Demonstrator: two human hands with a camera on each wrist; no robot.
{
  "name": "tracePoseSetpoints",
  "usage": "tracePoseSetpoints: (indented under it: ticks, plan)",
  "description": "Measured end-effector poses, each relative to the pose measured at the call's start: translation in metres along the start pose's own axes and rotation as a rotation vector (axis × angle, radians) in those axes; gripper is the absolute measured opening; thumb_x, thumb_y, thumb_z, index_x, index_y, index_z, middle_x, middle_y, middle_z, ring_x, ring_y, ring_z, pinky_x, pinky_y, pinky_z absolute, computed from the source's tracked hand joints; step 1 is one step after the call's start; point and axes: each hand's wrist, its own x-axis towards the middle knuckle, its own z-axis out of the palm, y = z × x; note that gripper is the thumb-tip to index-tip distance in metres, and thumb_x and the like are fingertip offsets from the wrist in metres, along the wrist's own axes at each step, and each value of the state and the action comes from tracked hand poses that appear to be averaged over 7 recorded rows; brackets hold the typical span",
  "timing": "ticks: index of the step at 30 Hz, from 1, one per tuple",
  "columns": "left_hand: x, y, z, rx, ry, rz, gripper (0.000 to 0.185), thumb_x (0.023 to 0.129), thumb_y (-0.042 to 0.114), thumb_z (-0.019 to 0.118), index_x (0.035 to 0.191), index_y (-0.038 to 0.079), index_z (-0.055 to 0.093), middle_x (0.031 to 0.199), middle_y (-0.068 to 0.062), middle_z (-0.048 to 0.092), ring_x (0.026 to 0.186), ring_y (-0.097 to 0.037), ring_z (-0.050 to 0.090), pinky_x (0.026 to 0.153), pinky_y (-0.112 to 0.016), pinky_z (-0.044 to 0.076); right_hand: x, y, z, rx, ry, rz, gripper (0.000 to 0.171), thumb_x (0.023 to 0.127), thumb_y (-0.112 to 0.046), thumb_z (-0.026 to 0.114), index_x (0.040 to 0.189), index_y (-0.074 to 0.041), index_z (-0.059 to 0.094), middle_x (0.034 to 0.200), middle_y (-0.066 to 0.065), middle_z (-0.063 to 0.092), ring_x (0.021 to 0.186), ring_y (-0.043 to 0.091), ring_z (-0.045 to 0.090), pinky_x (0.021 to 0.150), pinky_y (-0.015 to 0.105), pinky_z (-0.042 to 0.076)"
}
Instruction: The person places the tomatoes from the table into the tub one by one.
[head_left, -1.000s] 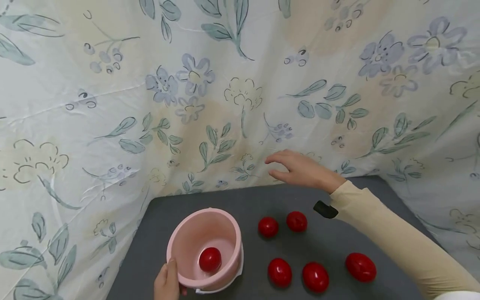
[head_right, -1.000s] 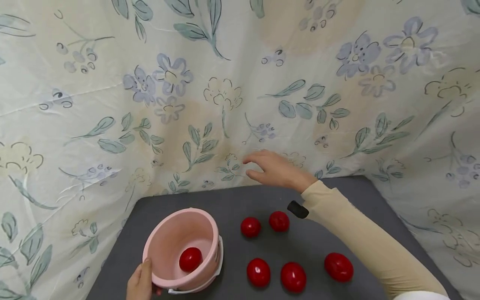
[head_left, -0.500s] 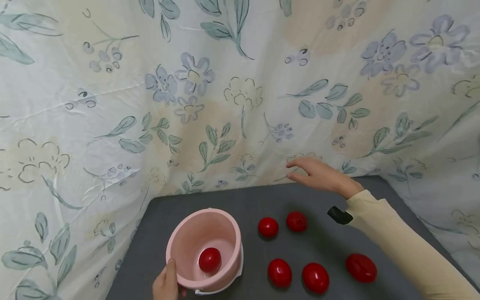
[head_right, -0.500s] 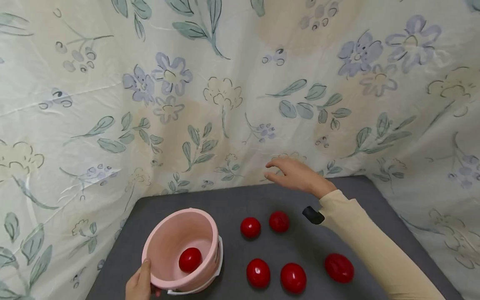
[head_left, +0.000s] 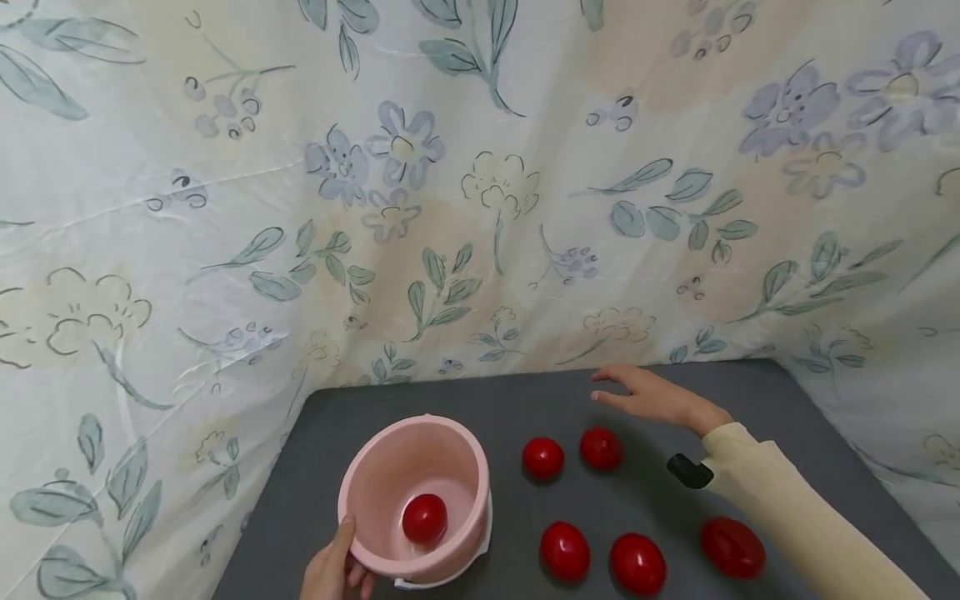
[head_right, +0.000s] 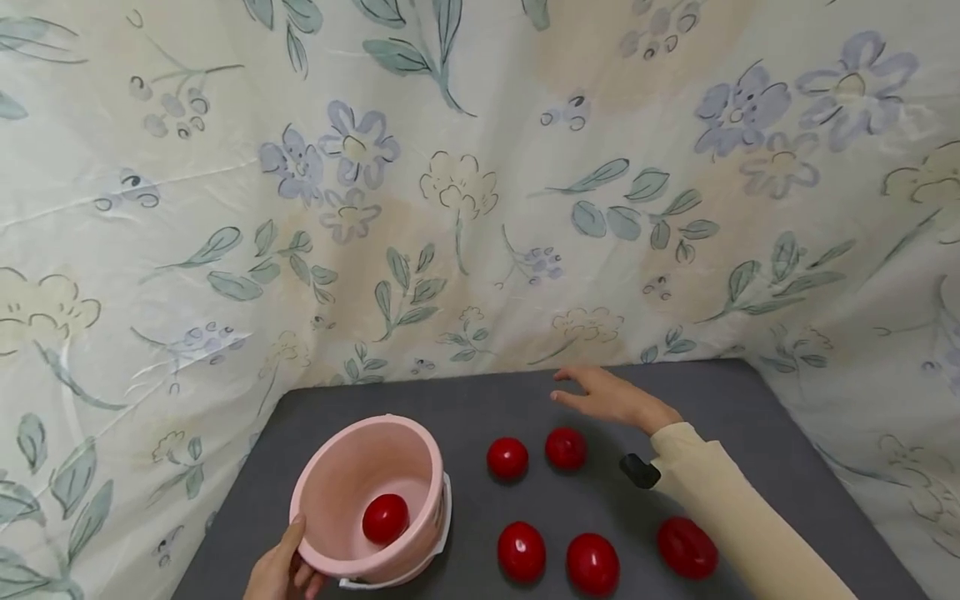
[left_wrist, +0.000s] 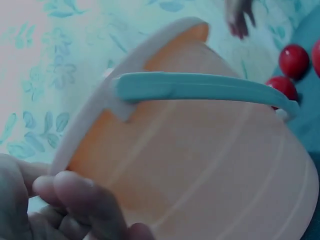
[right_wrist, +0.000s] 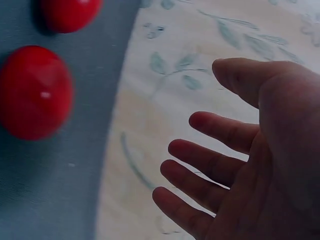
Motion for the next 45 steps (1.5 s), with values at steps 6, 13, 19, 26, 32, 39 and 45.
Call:
tracePoseSetpoints:
  ticks: [6,13,19,26,32,39,45]
  plan:
    - [0.006,0.004,-0.013,-0.136,-0.286,-0.052,0.065,0.104,0.065,0.028,0.074,0.015,0.056,0.06,0.003,0.053,0.056,-0.01,0.049,0.055,-0.026,0.036,0.0,0.02,0.027,-0.011,-0.018,-0.024,0.058,0.102,-0.043,0.058,0.142,-0.003,0.051,0.147,0.023,0.052,0.136,0.046,0.047,0.107,0.062,0.042]
    - [0.006,0.003,-0.021,-0.295,-0.348,-0.149,0.062,0.101,0.067,0.038,0.087,0.014,0.067,0.066,0.005,0.061,0.058,-0.007,0.052,0.059,-0.019,0.045,0.001,0.026,0.058,-0.081,-0.019,-0.097,0.052,0.096,-0.035,0.069,0.138,-0.006,0.056,0.142,0.022,0.053,0.127,0.044,0.049,0.098,0.061,0.047]
    - [0.006,0.005,-0.021,-0.268,-0.357,-0.138,0.063,0.103,0.065,0.031,0.08,0.016,0.063,0.065,0.006,0.058,0.059,-0.007,0.053,0.059,-0.021,0.043,-0.001,0.026,0.068,-0.117,-0.041,-0.062,0.06,0.092,-0.038,0.072,0.14,-0.006,0.056,0.144,0.021,0.052,0.125,0.04,0.049,0.093,0.053,0.05]
    - [0.006,0.006,-0.019,-0.243,-0.349,-0.119,0.062,0.101,0.068,0.033,0.075,0.017,0.057,0.064,0.006,0.054,0.059,-0.007,0.052,0.059,-0.022,0.041,-0.002,0.03,0.076,-0.089,-0.033,-0.031,0.064,0.089,-0.036,0.076,0.141,-0.006,0.054,0.142,0.02,0.051,0.12,0.034,0.049,0.086,0.042,0.051]
    - [0.005,0.005,-0.018,-0.245,-0.332,-0.117,0.062,0.097,0.073,0.04,0.08,0.016,0.059,0.064,0.006,0.054,0.059,-0.008,0.051,0.059,-0.023,0.04,-0.002,0.034,0.086,-0.068,-0.027,0.014,0.067,0.087,-0.034,0.078,0.143,-0.008,0.052,0.142,0.02,0.051,0.122,0.035,0.052,0.087,0.047,0.055]
    - [0.005,0.004,-0.017,-0.235,-0.318,-0.109,0.062,0.102,0.067,0.032,0.076,0.017,0.057,0.062,0.005,0.052,0.059,-0.009,0.051,0.059,-0.024,0.039,-0.003,0.035,0.097,-0.175,0.006,0.04,0.063,0.085,-0.031,0.08,0.139,-0.012,0.056,0.137,0.015,0.056,0.114,0.029,0.059,0.078,0.046,0.056]
    - [0.004,0.004,-0.016,-0.207,-0.281,-0.099,0.062,0.105,0.064,0.028,0.075,0.017,0.055,0.062,0.005,0.051,0.058,-0.009,0.05,0.057,-0.025,0.038,0.0,0.034,0.103,-0.234,0.007,0.049,0.064,0.082,-0.028,0.083,0.138,-0.014,0.056,0.136,0.012,0.055,0.115,0.03,0.058,0.077,0.048,0.056]
